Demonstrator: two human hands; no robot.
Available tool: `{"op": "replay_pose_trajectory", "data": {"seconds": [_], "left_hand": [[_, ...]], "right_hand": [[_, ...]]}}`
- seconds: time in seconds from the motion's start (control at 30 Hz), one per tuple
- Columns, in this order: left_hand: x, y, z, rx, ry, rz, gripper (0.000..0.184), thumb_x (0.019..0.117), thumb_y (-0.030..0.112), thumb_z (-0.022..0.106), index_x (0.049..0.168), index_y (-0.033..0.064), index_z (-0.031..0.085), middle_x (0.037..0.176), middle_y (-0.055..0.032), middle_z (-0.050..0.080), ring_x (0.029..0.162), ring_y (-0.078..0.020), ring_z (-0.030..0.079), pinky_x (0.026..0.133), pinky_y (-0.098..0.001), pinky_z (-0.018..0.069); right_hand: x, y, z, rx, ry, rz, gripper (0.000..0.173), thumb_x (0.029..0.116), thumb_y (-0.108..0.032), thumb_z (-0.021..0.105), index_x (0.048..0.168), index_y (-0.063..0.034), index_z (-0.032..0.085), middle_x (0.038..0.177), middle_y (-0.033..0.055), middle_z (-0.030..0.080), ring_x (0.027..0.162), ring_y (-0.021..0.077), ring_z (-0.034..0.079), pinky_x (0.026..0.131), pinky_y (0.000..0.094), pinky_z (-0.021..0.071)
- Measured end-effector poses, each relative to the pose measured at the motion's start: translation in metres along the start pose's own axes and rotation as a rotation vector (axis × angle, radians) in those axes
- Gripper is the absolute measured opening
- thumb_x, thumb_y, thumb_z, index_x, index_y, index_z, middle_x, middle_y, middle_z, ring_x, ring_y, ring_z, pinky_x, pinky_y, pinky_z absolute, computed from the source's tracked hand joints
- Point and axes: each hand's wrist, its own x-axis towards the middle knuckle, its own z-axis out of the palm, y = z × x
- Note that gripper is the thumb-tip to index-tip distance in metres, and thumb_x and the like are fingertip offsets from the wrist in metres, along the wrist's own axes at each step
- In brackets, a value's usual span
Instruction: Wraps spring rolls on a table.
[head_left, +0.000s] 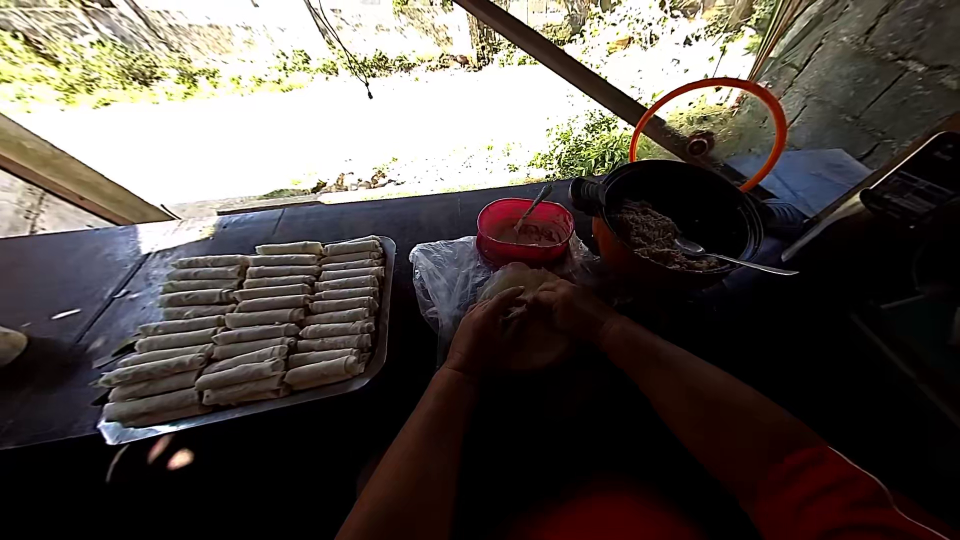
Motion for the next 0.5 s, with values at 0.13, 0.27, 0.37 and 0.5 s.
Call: {"op": "replay_pose_trajectory", "data": {"seconds": [0.13,0.27,0.37,0.5], "left_hand": [[-0.002,-0.0023,0.0016,0.01,0.028,0.025,0.041,0.096,0.023,0.067,0.137,0.0223,0.064,0.117,0.0089,0.074,0.112,-0.0079,0.068,0.105,-0.0427,0.0512],[-0.0029,-0.0016,0.0028,0.045,0.047,0.034,0.035,0.0963,0.025,0.067,0.131,0.0229,0.068,0.114,0.0091,0.075,0.112,-0.0098,0.068,0.102,-0.0415,0.0533],[-0.0029,-0.0018,0.0029,0.049,0.044,0.028,0.032,0.0974,0.028,0.066,0.129,0.0218,0.069,0.112,0.0102,0.076,0.111,-0.0088,0.068,0.102,-0.041,0.0532],[-0.0028,-0.0017,0.003,0.05,0.045,0.008,0.032,0.0991,0.031,0.064,0.129,0.0218,0.069,0.111,0.0094,0.076,0.111,-0.0092,0.069,0.103,-0.0416,0.0526]], "right_hand": [[0.003,0.0008,-0.0001,0.025,-0.027,0.023,0.032,0.1089,-0.027,0.046,0.123,-0.017,0.074,0.122,0.003,0.071,0.122,0.0173,0.063,0.11,0.0367,0.0469],[0.0051,0.0021,-0.0022,0.053,-0.025,0.007,0.028,0.1073,-0.024,0.05,0.119,-0.0148,0.074,0.119,0.0046,0.072,0.119,0.0182,0.064,0.107,0.0379,0.0491],[0.0067,0.0015,-0.0045,0.047,-0.037,0.007,0.026,0.1064,-0.024,0.052,0.117,-0.0147,0.075,0.118,0.0045,0.071,0.118,0.0178,0.064,0.107,0.038,0.0493],[0.0033,0.0017,-0.0015,-0.014,0.026,-0.044,0.023,0.1019,-0.026,0.061,0.117,-0.0156,0.075,0.12,0.0046,0.068,0.123,0.0204,0.059,0.109,0.0388,0.047]]}}
